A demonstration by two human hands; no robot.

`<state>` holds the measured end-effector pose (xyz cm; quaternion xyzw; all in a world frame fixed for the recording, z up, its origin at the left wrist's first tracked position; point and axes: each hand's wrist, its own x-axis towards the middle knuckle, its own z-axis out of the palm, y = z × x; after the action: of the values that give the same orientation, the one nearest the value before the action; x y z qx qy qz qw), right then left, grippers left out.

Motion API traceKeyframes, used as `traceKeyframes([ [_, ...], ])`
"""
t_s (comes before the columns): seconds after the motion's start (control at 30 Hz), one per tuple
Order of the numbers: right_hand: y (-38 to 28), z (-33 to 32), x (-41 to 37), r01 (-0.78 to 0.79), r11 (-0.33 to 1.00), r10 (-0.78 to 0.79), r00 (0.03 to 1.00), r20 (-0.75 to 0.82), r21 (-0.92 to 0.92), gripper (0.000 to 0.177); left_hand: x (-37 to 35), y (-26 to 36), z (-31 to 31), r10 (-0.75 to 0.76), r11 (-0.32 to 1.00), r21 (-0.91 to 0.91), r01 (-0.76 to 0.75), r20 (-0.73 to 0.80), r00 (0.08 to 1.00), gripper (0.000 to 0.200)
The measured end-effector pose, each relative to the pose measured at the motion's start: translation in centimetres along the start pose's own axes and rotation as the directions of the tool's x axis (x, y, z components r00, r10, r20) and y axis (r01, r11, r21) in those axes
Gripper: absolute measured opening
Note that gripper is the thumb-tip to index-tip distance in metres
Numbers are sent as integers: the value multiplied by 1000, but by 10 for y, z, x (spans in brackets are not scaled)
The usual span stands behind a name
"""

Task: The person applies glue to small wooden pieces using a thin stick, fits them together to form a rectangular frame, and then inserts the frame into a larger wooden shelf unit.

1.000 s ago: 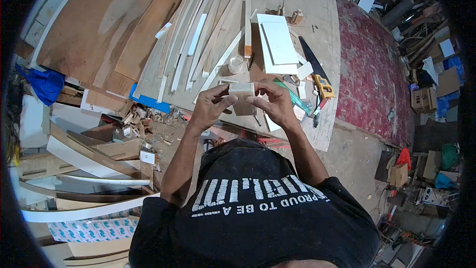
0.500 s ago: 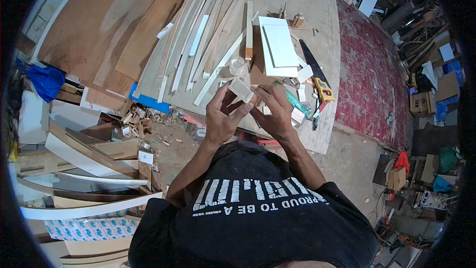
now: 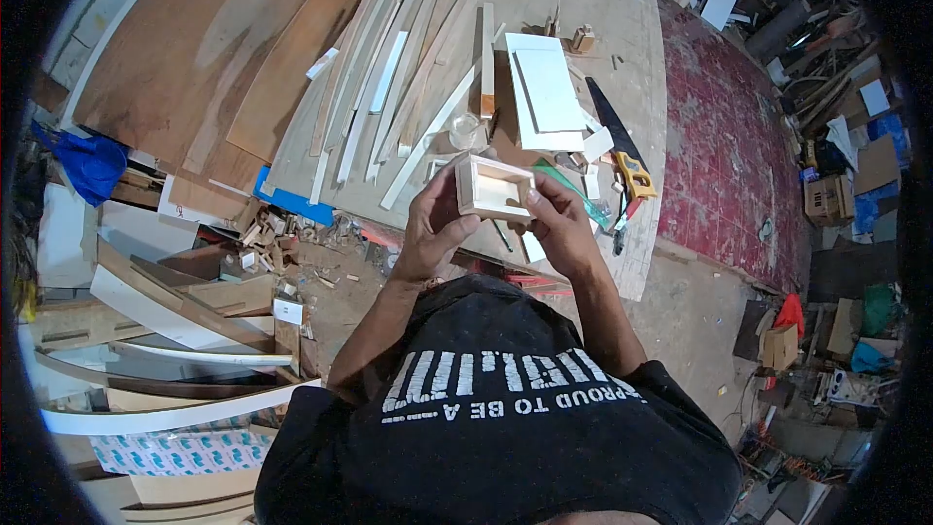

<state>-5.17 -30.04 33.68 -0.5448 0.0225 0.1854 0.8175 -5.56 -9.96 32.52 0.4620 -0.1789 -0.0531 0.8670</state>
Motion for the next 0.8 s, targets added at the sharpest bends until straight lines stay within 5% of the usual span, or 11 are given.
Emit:
traceKeyframes([
  [0.17, 2, -1, 2, 274, 933, -297, 952, -69, -235, 46, -1, 9, 1, -203, 972, -143, 188, -97, 974, 57],
  [0.23, 8, -3, 2, 373, 858, -403, 915, -13, -352, 46, 1, 7, -2, -256, 959, 47, 279, -271, 928, 41],
  [0.8, 25, -2, 2, 320, 912, -357, 928, -111, -258, 42, -8, 3, -3, -217, 961, 74, 268, -405, 888, 32],
])
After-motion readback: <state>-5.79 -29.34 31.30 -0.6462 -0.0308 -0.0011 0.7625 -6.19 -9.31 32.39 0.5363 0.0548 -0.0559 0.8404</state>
